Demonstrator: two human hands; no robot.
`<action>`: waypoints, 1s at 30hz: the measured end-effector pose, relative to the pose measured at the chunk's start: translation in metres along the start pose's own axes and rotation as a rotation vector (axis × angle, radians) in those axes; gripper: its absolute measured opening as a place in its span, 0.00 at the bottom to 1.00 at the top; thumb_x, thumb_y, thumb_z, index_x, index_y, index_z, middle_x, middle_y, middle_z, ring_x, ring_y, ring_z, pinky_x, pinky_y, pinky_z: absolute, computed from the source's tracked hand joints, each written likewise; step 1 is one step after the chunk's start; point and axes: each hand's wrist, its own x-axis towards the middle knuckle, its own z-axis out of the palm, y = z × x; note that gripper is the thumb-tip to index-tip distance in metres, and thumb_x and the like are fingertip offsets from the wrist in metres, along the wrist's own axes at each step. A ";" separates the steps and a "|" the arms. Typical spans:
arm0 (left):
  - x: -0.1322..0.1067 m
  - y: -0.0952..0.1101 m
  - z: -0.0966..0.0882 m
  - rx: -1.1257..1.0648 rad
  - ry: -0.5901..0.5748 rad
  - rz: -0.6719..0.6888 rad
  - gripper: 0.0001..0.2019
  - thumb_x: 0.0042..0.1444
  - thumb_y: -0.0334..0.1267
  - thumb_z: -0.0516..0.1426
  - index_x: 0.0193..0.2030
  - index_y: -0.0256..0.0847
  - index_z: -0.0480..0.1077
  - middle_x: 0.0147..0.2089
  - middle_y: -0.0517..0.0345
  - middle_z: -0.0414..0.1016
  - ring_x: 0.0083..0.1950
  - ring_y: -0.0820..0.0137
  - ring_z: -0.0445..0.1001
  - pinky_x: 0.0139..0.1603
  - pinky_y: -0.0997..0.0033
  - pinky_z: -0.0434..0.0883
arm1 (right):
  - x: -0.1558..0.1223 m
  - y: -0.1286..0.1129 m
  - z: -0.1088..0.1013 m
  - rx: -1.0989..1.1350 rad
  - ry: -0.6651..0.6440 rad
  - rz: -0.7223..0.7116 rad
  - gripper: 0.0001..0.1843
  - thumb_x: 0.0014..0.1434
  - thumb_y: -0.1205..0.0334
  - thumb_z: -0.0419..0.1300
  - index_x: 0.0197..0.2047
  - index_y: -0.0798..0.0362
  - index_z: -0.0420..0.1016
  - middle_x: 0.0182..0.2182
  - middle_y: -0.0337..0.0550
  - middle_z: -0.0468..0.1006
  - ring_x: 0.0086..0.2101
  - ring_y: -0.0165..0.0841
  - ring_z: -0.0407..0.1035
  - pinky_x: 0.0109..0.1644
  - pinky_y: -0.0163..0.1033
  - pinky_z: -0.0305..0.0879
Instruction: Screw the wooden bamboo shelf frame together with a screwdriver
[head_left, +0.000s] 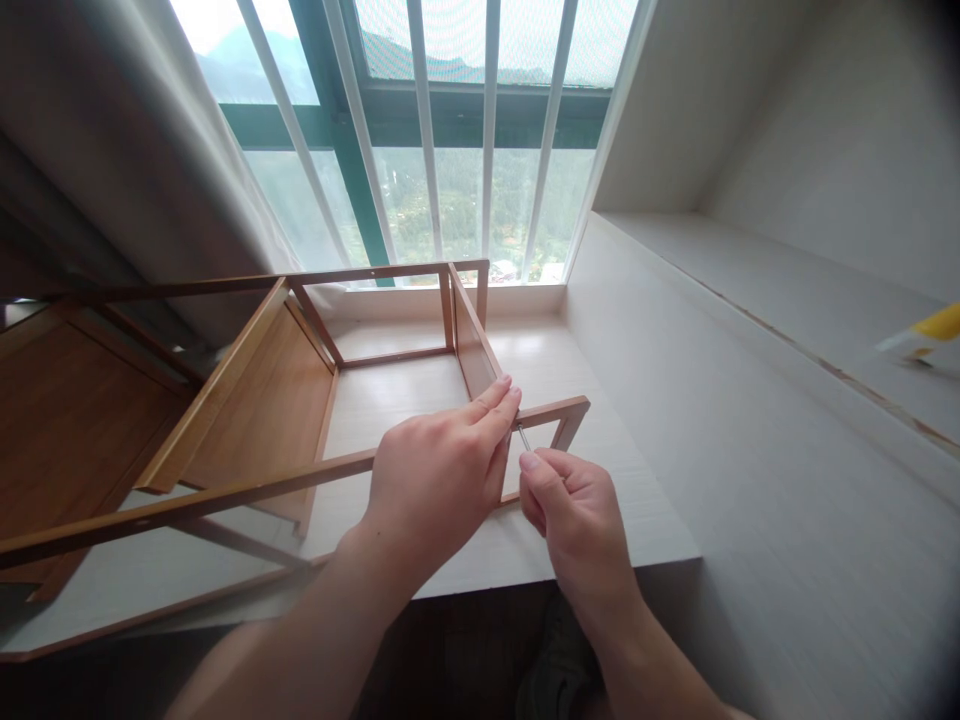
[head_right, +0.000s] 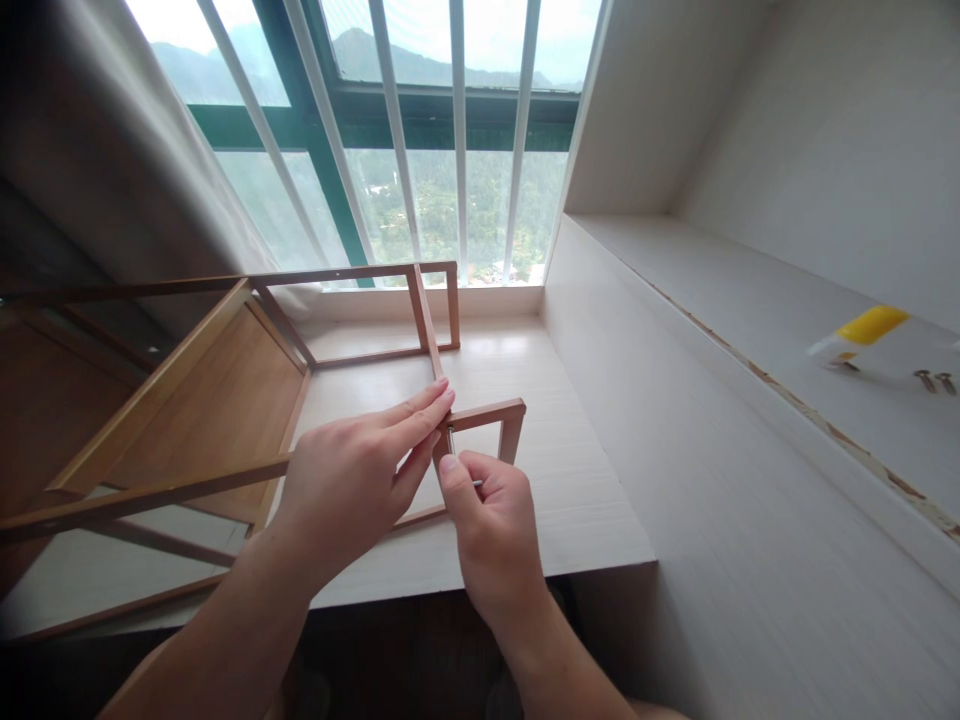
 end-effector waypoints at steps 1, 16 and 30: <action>0.000 0.000 0.000 0.003 0.001 0.002 0.21 0.61 0.37 0.51 0.61 0.52 0.66 0.62 0.61 0.68 0.42 0.66 0.80 0.33 0.69 0.73 | 0.003 -0.002 -0.006 -0.145 -0.009 -0.032 0.25 0.63 0.53 0.55 0.19 0.52 0.52 0.16 0.32 0.51 0.20 0.25 0.45 0.24 0.35 0.44; -0.001 0.000 0.001 0.013 0.010 0.004 0.21 0.61 0.38 0.51 0.61 0.53 0.66 0.62 0.64 0.68 0.41 0.66 0.80 0.31 0.69 0.72 | 0.001 -0.033 -0.044 -0.867 -0.199 -0.251 0.15 0.59 0.55 0.59 0.26 0.51 0.60 0.19 0.33 0.63 0.21 0.27 0.55 0.26 0.33 0.52; -0.001 -0.001 0.004 -0.013 0.043 0.014 0.21 0.60 0.39 0.52 0.60 0.53 0.67 0.61 0.64 0.69 0.40 0.66 0.80 0.30 0.69 0.71 | 0.000 -0.033 -0.046 -0.881 -0.222 -0.281 0.16 0.62 0.53 0.57 0.26 0.51 0.62 0.20 0.34 0.64 0.22 0.27 0.56 0.28 0.34 0.50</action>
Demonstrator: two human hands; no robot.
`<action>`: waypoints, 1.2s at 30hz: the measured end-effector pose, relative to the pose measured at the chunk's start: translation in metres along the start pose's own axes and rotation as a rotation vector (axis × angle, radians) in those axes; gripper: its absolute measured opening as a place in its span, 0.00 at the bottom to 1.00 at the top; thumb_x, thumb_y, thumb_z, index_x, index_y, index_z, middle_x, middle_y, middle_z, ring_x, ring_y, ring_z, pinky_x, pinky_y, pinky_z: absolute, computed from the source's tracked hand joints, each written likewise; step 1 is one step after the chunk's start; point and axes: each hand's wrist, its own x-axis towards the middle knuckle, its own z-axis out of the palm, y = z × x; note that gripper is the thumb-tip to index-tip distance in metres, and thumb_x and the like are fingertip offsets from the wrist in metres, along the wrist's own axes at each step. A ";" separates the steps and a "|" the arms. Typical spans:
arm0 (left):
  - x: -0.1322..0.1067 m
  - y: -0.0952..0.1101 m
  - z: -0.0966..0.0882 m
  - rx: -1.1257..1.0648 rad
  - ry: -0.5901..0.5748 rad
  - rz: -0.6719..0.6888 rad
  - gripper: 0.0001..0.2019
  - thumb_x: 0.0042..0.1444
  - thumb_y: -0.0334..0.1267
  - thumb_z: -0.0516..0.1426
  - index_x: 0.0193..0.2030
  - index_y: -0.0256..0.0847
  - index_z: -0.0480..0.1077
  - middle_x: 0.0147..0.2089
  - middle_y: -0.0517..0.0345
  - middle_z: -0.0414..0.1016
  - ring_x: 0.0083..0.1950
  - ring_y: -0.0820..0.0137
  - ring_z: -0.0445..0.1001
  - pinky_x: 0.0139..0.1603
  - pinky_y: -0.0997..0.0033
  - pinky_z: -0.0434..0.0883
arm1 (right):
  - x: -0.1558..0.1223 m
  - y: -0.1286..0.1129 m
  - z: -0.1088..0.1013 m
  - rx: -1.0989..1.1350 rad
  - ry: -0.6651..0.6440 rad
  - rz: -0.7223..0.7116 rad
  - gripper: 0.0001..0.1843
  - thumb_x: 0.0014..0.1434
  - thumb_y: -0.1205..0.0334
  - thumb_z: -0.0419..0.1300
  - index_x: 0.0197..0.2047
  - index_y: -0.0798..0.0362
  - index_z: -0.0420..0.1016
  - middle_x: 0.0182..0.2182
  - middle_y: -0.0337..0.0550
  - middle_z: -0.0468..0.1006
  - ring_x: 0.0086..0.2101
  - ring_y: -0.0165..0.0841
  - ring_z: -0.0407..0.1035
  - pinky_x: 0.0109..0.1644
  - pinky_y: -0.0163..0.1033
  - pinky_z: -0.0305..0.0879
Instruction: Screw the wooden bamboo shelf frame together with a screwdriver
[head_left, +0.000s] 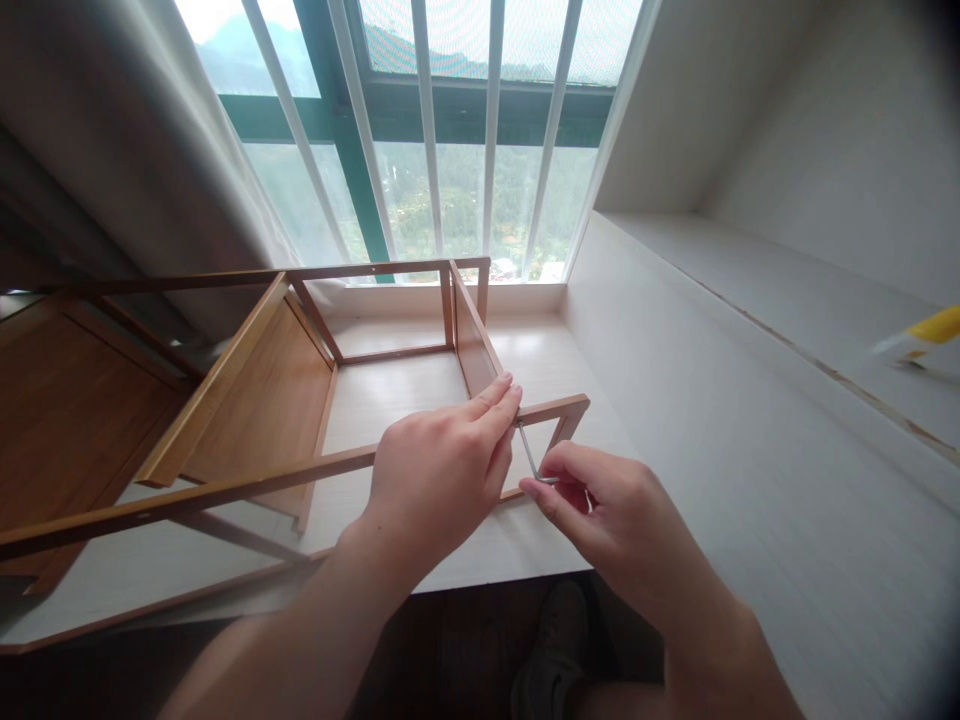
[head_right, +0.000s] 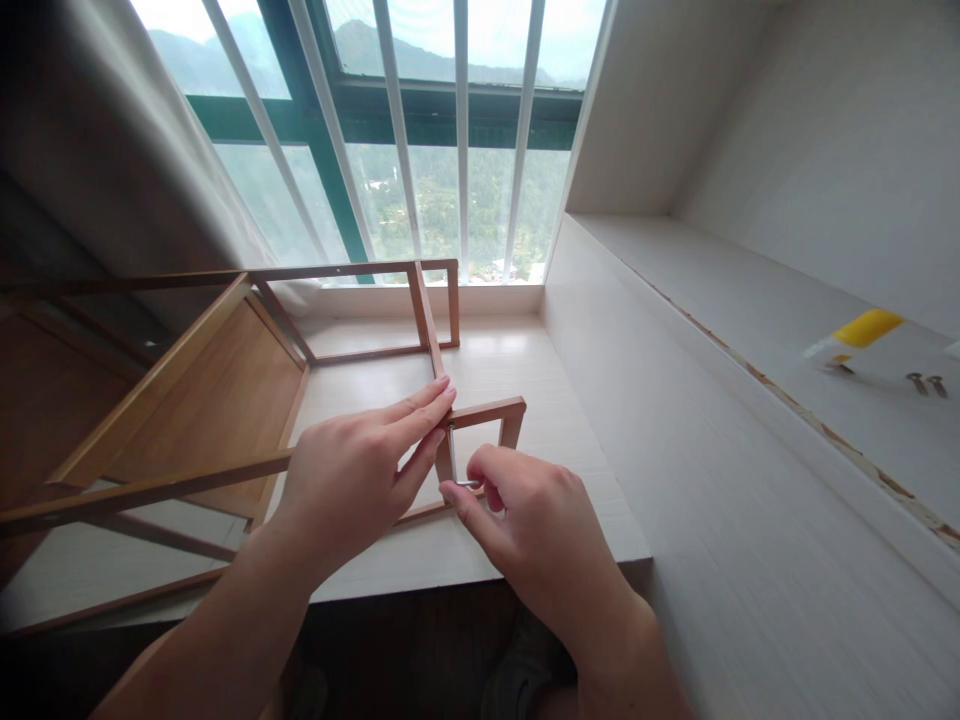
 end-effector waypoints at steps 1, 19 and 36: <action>0.000 0.000 0.000 -0.006 0.001 0.000 0.21 0.60 0.39 0.52 0.60 0.53 0.67 0.61 0.63 0.69 0.40 0.66 0.80 0.30 0.69 0.72 | 0.000 0.000 0.001 0.007 -0.011 -0.021 0.17 0.63 0.53 0.56 0.26 0.52 0.61 0.20 0.34 0.64 0.22 0.27 0.56 0.28 0.35 0.50; 0.000 0.001 -0.004 -0.009 -0.032 -0.001 0.20 0.62 0.39 0.51 0.61 0.53 0.67 0.62 0.64 0.68 0.40 0.67 0.80 0.32 0.68 0.73 | 0.007 0.009 0.012 0.818 -0.240 0.154 0.22 0.65 0.55 0.53 0.20 0.53 0.58 0.16 0.35 0.62 0.20 0.26 0.55 0.25 0.35 0.52; -0.005 -0.005 -0.011 -0.099 -0.018 -0.023 0.18 0.62 0.38 0.52 0.57 0.51 0.69 0.61 0.61 0.70 0.45 0.64 0.79 0.40 0.67 0.75 | 0.006 0.000 0.040 1.379 -0.259 0.289 0.21 0.59 0.60 0.57 0.19 0.53 0.55 0.14 0.30 0.51 0.16 0.22 0.46 0.17 0.32 0.39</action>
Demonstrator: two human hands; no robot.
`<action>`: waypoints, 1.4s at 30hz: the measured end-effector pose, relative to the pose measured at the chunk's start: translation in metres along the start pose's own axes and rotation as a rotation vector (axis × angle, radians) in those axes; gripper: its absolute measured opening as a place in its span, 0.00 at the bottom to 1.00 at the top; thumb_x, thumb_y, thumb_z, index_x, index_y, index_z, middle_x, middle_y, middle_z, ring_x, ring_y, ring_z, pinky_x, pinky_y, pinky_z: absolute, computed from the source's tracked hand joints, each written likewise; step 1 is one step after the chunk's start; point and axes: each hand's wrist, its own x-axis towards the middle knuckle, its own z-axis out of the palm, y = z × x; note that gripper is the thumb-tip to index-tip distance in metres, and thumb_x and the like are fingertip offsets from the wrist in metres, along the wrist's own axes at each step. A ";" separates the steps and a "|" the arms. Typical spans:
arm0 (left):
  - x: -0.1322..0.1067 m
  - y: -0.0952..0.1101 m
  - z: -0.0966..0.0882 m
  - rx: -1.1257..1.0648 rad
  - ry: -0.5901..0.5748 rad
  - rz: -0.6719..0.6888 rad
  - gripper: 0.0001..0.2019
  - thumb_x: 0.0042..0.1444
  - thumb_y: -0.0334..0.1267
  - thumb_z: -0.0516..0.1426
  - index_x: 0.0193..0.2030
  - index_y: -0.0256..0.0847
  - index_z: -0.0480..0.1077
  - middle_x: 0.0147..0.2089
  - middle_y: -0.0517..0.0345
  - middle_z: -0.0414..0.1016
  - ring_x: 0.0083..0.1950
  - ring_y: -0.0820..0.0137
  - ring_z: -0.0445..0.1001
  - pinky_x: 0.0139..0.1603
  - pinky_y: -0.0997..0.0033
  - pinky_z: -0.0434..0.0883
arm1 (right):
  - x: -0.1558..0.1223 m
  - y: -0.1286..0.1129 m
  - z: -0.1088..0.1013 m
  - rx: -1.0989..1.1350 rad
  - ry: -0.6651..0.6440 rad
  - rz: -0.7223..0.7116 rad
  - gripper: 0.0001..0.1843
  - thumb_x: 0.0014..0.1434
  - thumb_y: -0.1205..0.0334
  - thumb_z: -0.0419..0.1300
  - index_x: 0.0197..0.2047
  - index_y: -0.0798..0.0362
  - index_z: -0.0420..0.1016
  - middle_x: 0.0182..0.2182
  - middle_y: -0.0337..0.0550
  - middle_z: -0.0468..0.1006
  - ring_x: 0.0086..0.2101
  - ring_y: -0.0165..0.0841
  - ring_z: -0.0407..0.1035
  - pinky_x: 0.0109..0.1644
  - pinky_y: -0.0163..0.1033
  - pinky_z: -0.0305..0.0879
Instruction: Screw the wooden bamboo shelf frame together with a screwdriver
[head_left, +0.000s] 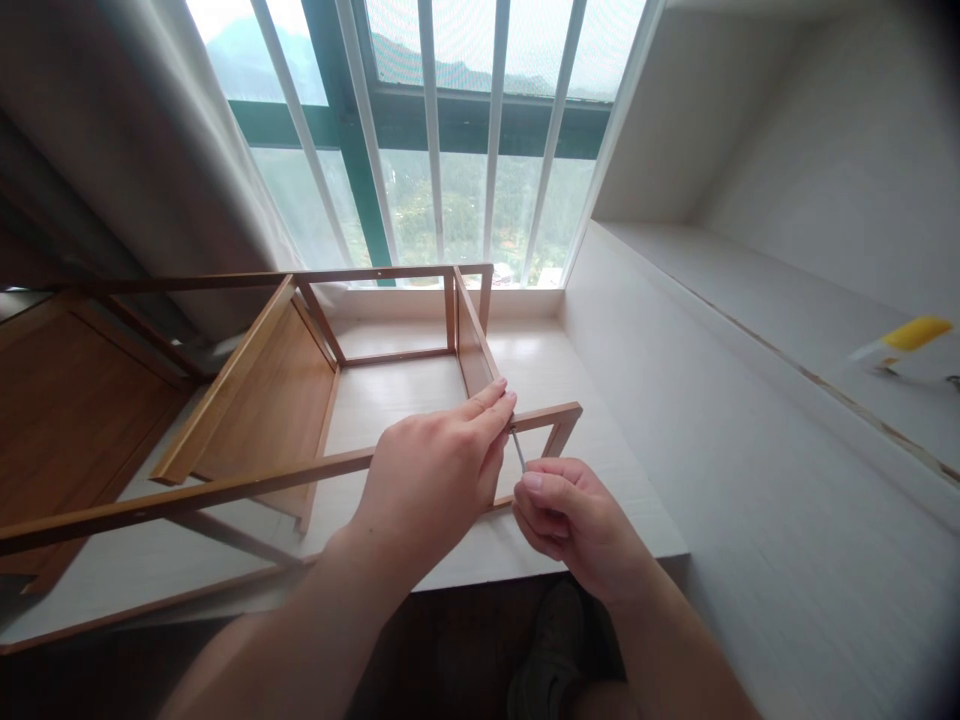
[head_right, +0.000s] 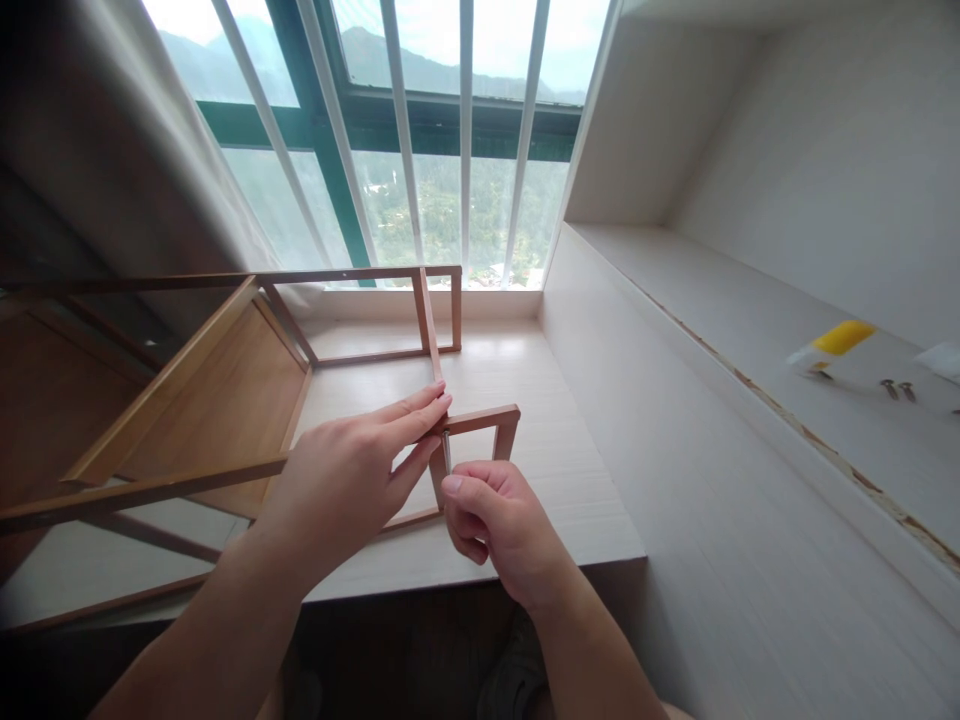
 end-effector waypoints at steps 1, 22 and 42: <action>0.000 0.000 0.000 -0.017 0.006 0.009 0.17 0.62 0.38 0.52 0.57 0.50 0.70 0.60 0.60 0.71 0.46 0.64 0.79 0.42 0.66 0.74 | -0.001 0.001 0.000 0.009 0.012 -0.014 0.21 0.60 0.60 0.57 0.19 0.53 0.55 0.15 0.29 0.51 0.16 0.22 0.46 0.18 0.32 0.39; -0.065 -0.013 0.075 -0.331 -0.003 -0.254 0.12 0.57 0.48 0.54 0.38 0.42 0.62 0.30 0.62 0.67 0.29 0.73 0.68 0.33 0.71 0.67 | -0.015 0.015 0.023 0.201 0.164 -0.087 0.23 0.62 0.51 0.56 0.21 0.53 0.56 0.14 0.30 0.54 0.15 0.22 0.48 0.19 0.31 0.41; -0.019 -0.010 0.124 -0.262 -0.219 -0.427 0.09 0.58 0.40 0.53 0.44 0.42 0.68 0.38 0.52 0.77 0.41 0.61 0.76 0.41 0.66 0.69 | 0.004 0.034 0.032 0.043 0.432 -0.295 0.23 0.62 0.53 0.57 0.21 0.51 0.54 0.15 0.30 0.51 0.16 0.24 0.45 0.19 0.34 0.42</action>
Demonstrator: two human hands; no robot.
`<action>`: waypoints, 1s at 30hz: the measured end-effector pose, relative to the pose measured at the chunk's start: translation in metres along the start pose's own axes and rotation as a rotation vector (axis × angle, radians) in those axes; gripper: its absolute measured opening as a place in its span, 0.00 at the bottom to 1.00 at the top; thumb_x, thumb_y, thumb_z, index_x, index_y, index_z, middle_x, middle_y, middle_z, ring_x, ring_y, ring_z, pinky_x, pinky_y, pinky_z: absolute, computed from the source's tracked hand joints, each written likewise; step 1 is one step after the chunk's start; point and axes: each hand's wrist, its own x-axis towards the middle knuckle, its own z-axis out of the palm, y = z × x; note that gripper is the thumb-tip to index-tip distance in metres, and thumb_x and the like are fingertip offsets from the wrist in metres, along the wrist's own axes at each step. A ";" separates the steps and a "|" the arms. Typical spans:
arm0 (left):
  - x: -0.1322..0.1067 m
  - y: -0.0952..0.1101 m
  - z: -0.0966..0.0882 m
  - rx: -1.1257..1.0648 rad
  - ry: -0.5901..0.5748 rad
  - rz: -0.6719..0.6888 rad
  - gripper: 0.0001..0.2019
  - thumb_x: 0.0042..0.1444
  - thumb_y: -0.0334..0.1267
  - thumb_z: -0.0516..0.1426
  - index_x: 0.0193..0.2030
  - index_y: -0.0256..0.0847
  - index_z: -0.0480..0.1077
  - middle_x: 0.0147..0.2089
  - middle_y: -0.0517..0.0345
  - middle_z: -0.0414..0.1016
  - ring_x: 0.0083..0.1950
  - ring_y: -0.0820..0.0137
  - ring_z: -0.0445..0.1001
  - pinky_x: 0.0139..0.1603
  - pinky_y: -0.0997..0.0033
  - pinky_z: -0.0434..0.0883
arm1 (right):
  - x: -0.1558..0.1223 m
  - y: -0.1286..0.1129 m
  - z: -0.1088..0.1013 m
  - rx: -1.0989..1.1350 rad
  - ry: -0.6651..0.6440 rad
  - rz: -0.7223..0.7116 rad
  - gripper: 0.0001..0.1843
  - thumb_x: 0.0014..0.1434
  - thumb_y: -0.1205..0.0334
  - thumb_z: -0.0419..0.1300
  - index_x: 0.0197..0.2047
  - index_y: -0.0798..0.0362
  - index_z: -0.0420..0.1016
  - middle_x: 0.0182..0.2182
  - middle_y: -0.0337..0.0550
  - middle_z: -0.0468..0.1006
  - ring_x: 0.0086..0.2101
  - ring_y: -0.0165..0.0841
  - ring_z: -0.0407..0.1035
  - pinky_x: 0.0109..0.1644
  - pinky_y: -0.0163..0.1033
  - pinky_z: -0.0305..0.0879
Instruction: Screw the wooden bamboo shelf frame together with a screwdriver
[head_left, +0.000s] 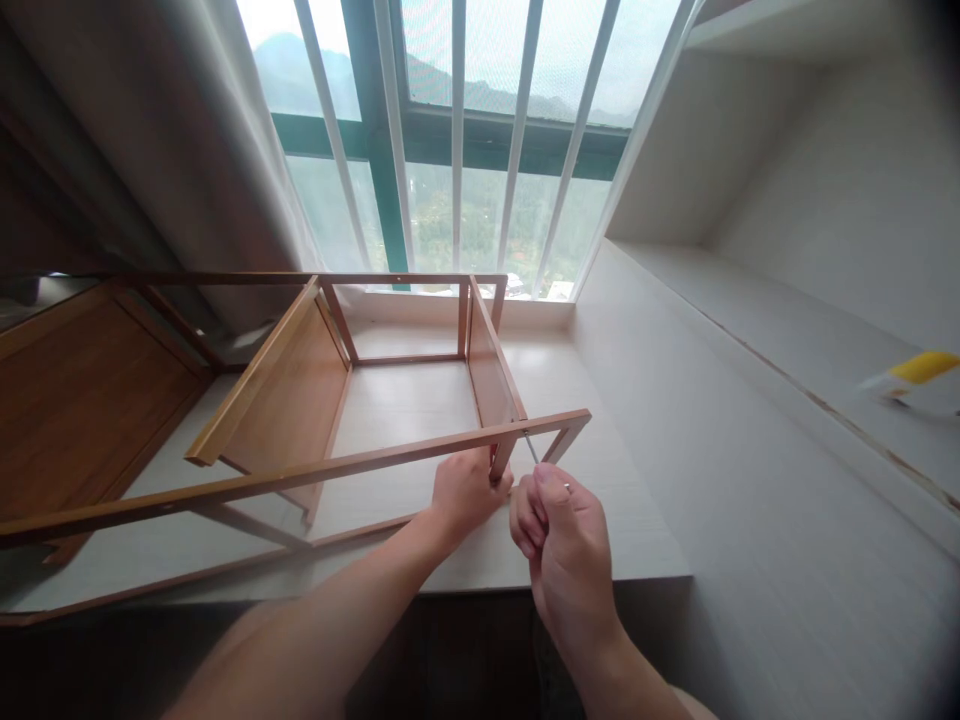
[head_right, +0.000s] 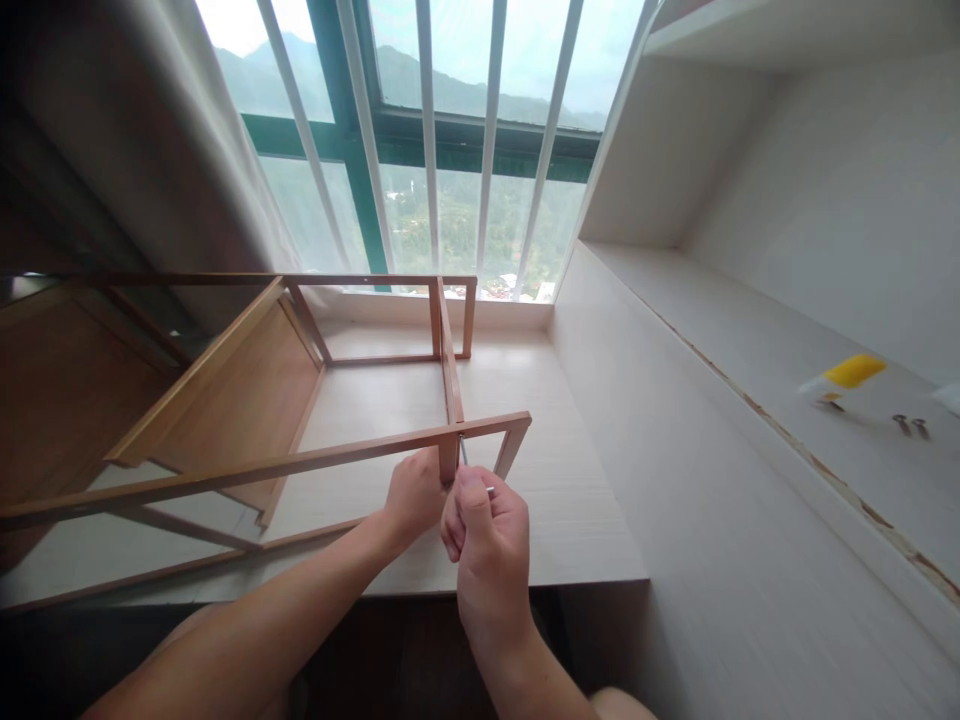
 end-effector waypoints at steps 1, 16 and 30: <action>0.000 0.001 0.000 0.011 -0.001 -0.003 0.09 0.58 0.41 0.53 0.43 0.42 0.69 0.37 0.52 0.77 0.41 0.61 0.76 0.40 0.66 0.68 | 0.001 0.001 -0.001 -0.007 0.007 -0.012 0.23 0.63 0.53 0.56 0.21 0.51 0.54 0.15 0.30 0.52 0.17 0.24 0.45 0.19 0.34 0.42; 0.003 -0.012 0.024 0.005 0.101 0.073 0.10 0.60 0.41 0.50 0.45 0.41 0.63 0.41 0.51 0.75 0.42 0.61 0.74 0.40 0.64 0.67 | 0.003 -0.006 -0.015 -0.713 -0.083 -0.307 0.21 0.65 0.59 0.51 0.21 0.51 0.51 0.18 0.33 0.52 0.21 0.26 0.48 0.26 0.36 0.48; 0.008 -0.025 0.040 -0.094 0.161 0.170 0.09 0.59 0.41 0.49 0.44 0.40 0.62 0.40 0.52 0.74 0.41 0.61 0.73 0.41 0.62 0.69 | 0.015 -0.012 -0.022 -1.001 -0.080 -0.720 0.21 0.59 0.72 0.55 0.23 0.52 0.46 0.20 0.31 0.48 0.21 0.24 0.45 0.27 0.35 0.46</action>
